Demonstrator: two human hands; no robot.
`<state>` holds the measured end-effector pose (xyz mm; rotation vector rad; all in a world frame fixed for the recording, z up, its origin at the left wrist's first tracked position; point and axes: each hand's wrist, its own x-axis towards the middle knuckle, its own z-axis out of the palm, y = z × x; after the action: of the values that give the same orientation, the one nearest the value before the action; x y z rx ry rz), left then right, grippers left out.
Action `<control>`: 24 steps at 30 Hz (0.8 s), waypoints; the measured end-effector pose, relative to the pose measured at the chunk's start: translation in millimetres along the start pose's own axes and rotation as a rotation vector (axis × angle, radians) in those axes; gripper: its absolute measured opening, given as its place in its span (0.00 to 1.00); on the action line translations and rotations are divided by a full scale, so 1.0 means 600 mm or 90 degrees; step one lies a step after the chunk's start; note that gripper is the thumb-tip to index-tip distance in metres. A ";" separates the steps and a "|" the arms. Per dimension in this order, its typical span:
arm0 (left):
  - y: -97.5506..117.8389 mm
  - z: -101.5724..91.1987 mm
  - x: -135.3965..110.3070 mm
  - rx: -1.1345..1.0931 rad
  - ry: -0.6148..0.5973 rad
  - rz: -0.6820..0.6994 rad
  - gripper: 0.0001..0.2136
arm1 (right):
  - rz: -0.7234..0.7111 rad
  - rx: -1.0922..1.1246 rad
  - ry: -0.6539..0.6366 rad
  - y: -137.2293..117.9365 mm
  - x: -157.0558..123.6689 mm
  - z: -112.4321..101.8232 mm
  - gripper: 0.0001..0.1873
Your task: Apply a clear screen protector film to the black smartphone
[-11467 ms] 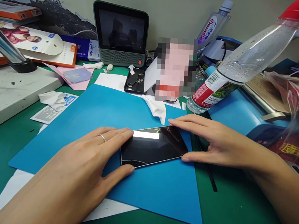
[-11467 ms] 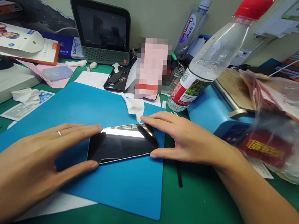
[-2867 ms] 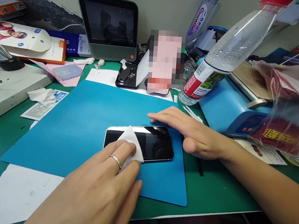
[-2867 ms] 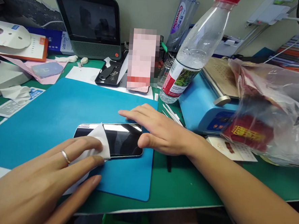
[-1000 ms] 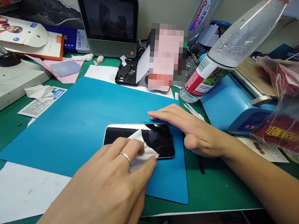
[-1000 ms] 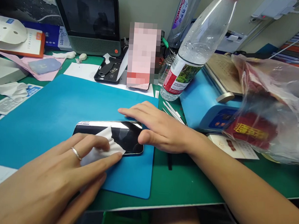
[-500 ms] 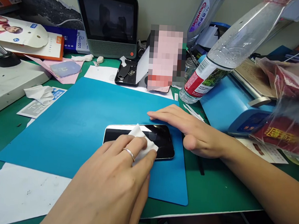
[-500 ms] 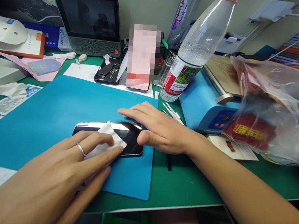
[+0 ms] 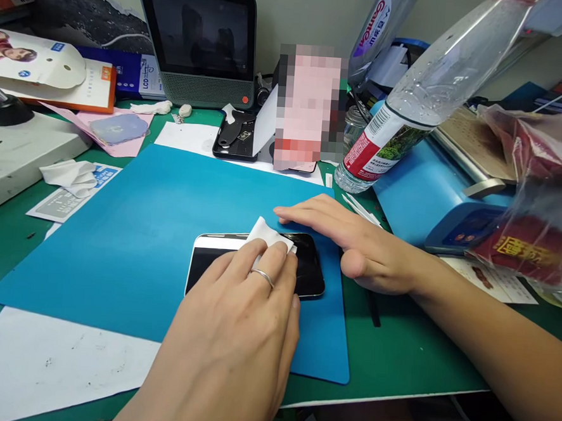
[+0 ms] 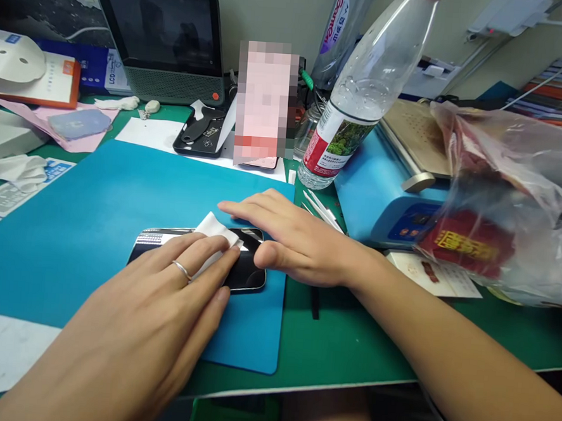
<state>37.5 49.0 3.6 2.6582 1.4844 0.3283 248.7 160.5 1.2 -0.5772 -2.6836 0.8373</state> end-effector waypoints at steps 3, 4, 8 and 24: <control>0.001 -0.004 0.005 0.003 -0.037 0.003 0.23 | -0.003 0.001 0.001 0.001 -0.001 0.000 0.55; 0.001 -0.005 0.005 0.006 -0.046 0.002 0.24 | -0.002 0.000 0.001 0.001 -0.001 0.000 0.56; -0.007 -0.009 0.005 0.036 -0.054 -0.033 0.22 | 0.003 0.000 0.000 0.002 0.001 0.000 0.56; -0.005 0.012 -0.031 0.058 0.058 0.037 0.22 | 0.001 0.003 -0.002 0.000 0.002 0.000 0.55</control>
<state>27.2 34.8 -6.7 2.7979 1.4844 0.4005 247.3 160.9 1.5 -0.5772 -2.6846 0.8451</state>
